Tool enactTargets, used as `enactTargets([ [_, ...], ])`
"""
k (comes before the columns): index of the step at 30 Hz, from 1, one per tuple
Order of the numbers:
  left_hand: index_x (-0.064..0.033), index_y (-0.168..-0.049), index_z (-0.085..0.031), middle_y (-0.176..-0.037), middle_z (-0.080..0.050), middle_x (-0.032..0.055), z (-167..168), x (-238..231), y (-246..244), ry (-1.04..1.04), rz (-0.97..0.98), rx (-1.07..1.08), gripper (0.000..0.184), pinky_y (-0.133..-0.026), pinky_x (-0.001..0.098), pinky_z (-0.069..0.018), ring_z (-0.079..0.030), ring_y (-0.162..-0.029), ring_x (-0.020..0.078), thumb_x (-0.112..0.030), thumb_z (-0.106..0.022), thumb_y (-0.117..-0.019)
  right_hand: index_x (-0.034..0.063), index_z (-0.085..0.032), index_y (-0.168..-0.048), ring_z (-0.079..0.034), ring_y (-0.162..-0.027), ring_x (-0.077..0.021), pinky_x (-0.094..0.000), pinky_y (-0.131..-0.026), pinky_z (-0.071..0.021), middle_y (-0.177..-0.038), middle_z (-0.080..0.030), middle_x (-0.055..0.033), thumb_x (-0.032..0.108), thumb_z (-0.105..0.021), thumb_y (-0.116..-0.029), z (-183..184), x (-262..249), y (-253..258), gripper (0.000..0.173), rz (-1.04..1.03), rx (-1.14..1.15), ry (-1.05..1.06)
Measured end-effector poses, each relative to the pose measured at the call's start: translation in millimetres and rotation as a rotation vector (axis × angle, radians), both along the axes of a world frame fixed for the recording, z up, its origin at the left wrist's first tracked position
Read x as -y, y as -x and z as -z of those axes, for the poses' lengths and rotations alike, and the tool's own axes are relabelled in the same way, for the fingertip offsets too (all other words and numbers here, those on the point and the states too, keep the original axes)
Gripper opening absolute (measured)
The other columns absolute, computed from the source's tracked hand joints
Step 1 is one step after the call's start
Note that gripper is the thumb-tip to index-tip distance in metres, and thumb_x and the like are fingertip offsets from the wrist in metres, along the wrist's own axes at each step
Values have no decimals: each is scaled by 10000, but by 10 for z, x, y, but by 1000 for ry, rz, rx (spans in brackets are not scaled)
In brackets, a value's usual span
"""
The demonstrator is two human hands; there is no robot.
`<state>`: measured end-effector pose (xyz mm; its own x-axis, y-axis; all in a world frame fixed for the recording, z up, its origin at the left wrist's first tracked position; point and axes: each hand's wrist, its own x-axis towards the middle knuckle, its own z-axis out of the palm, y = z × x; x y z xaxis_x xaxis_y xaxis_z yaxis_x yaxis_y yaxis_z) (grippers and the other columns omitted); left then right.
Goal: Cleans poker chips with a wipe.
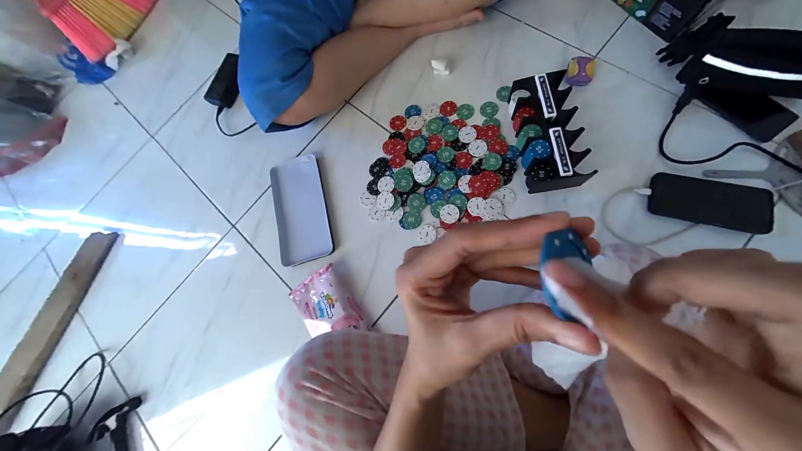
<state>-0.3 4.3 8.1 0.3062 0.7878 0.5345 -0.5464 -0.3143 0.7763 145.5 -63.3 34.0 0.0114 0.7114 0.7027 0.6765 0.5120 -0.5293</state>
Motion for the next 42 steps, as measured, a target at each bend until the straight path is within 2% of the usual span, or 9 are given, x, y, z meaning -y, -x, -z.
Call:
enactTargets([
  [3, -109, -1255, -698, -1199, -750, -17, -3, 12, -3, -18, -13, 14, 388, -887, 222, -609, -726, -1054, 66, -160, -788, -881, 156, -676, -1209, -513, -865, -64, -192, -813, -381, -983, -545, -33, 147, -540, -1029, 43, -51, -25, 225, 39, -39, 3],
  [7, -126, -1289, -681, -1209, -749, 17, 8, -33, 43, 9, -106, 43, 385, -908, 231, -599, -728, -1066, 96, -231, -741, -924, 135, -685, -1170, -512, -855, -73, -208, -813, -375, -953, -555, -36, 151, -541, -1023, 29, -29, -23, 206, 21, -30, 12],
  [10, -121, -1293, -678, -1203, -752, 16, -10, -40, 60, 7, -134, 16, 404, -909, 234, -603, -730, -1067, 102, -192, -759, -904, 135, -671, -1182, -511, -856, -96, -230, -823, -373, -947, -553, -41, 138, -525, -1027, 14, -4, 19, 214, -22, -6, 7],
  [17, -102, -1269, -688, -1200, -752, 11, -20, 51, -33, -10, -29, 31, 406, -900, 234, -609, -733, -1053, 93, -141, -789, -877, 161, -662, -1229, -521, -882, -68, -201, -826, -385, -1002, -554, -33, 173, -537, -1042, 31, -24, 6, 226, 19, -33, 5],
  [20, -117, -1275, -692, -1180, -756, -16, 10, 36, -36, 10, -39, 57, 399, -900, 213, -598, -727, -1040, 57, -185, -778, -891, 153, -679, -1202, -516, -888, -59, -182, -822, -383, -993, -552, -34, 148, -533, -1026, 45, -56, -46, 229, 37, -34, 9],
  [27, -97, -1300, -666, -1202, -748, 35, 52, -37, -19, 51, -76, 80, 404, -909, 238, -602, -731, -1064, 105, -202, -745, -918, 164, -678, -1189, -514, -864, -66, -206, -813, -373, -962, -555, -28, 153, -540, -1024, 50, -69, -56, 215, -21, -37, 19],
  [34, -96, -1294, -678, -1192, -756, 20, 48, -12, -39, 15, -30, 38, 408, -916, 241, -604, -733, -1056, 94, -148, -763, -899, 173, -687, -1204, -523, -876, -66, -205, -815, -383, -978, -572, -29, 152, -549, -1029, 66, -85, -36, 225, -17, -54, 19],
  [38, -100, -1289, -684, -1188, -754, 17, 56, -9, -25, 34, -34, 81, 391, -894, 219, -600, -733, -1036, 78, -198, -750, -916, 184, -699, -1212, -529, -917, -56, -188, -833, -385, -994, -579, -28, 175, -534, -1028, 66, -98, -101, 248, 13, -43, 24],
  [42, -106, -1293, -678, -1183, -756, 40, 53, -18, 2, 62, -52, 98, 398, -899, 229, -602, -736, -1049, 102, -230, -746, -921, 184, -691, -1199, -517, -880, -60, -196, -815, -381, -969, -558, -22, 176, -534, -1030, 41, -64, -117, 230, -25, -37, 29],
])
